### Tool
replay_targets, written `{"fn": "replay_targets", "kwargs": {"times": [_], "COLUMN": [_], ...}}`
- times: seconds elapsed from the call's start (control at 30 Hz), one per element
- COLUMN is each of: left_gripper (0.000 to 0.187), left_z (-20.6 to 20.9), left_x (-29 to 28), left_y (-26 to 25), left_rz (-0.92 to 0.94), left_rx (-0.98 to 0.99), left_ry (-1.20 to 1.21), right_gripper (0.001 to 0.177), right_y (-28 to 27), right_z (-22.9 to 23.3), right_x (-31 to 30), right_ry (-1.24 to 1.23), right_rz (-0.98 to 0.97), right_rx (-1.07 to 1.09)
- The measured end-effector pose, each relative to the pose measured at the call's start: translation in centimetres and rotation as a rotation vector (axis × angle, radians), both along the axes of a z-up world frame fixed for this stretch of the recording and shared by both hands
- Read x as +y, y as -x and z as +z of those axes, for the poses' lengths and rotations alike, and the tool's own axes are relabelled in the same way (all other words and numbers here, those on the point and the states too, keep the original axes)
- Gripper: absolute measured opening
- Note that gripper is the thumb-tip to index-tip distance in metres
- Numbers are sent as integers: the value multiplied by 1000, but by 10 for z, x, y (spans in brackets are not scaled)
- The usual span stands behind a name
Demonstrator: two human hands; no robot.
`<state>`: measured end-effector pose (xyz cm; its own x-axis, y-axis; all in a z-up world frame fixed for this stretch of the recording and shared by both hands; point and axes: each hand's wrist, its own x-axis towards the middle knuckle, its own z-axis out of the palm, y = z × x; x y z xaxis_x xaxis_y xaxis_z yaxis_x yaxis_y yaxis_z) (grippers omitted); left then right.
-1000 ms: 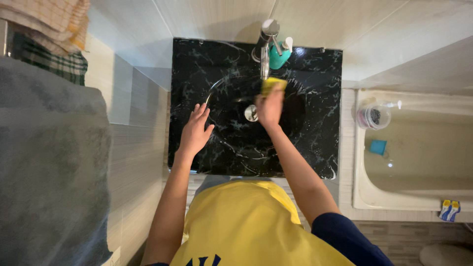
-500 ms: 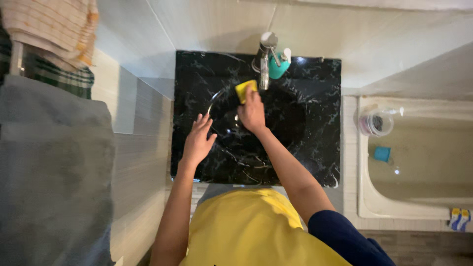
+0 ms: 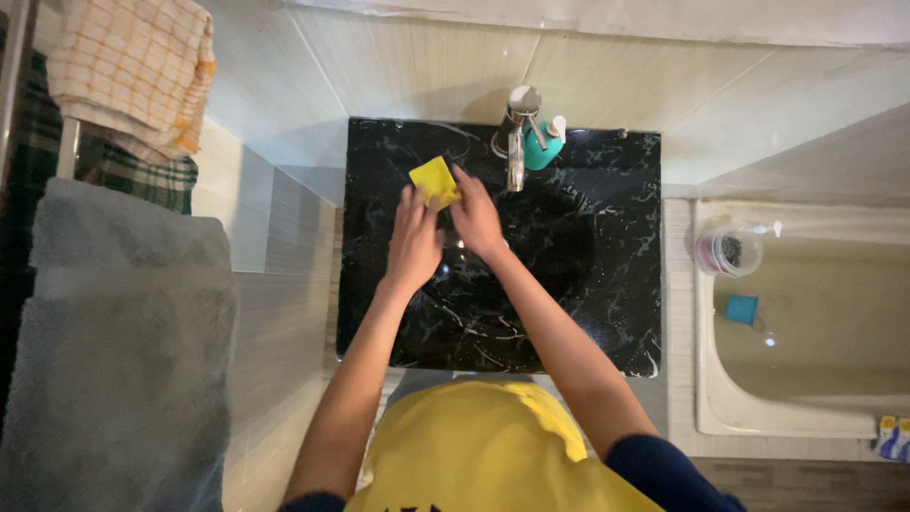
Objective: The person cleans a black marble bathroom sink by scrubbing the interior bowl, the countertop, and around the faucet with a yellow sponge.
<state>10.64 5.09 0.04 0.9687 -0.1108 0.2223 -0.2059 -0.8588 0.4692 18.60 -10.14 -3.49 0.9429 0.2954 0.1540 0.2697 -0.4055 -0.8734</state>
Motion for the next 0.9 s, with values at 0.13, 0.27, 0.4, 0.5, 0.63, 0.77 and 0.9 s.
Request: {"fn": "replay_targets", "kwargs": {"times": [0.13,0.27,0.4,0.5,0.63,0.77,0.9], "left_gripper": [72,72,70,65,62,58,55], "left_z": [-26,-44,-40,-24,-9,-20,-39], "left_x": [-13,-17,-55,-54,-6,64,67], "left_y": [-56,-107,-133,-116,-77,-68,-113], "left_rz": [-27,-25,-105,-169,-155,5,18], "left_rx": [50,1,47,88,183,15,26], "left_ry": [-84,-123,-126,-168,-194,-157,-109], "right_gripper": [55,42,44,41,42,43,45], "right_y": [52,101,121,128,128,119,109], "right_z": [14,9,-1,2,15,30,47], "right_x": [-56,-93,-109,-111,-112,-104,-83], "right_ry": [-5,-35,-34,10,49,118,222], "right_rz": [34,60,58,45,43,55,86], "right_rx": [116,323,407,432,446,432,310]}}
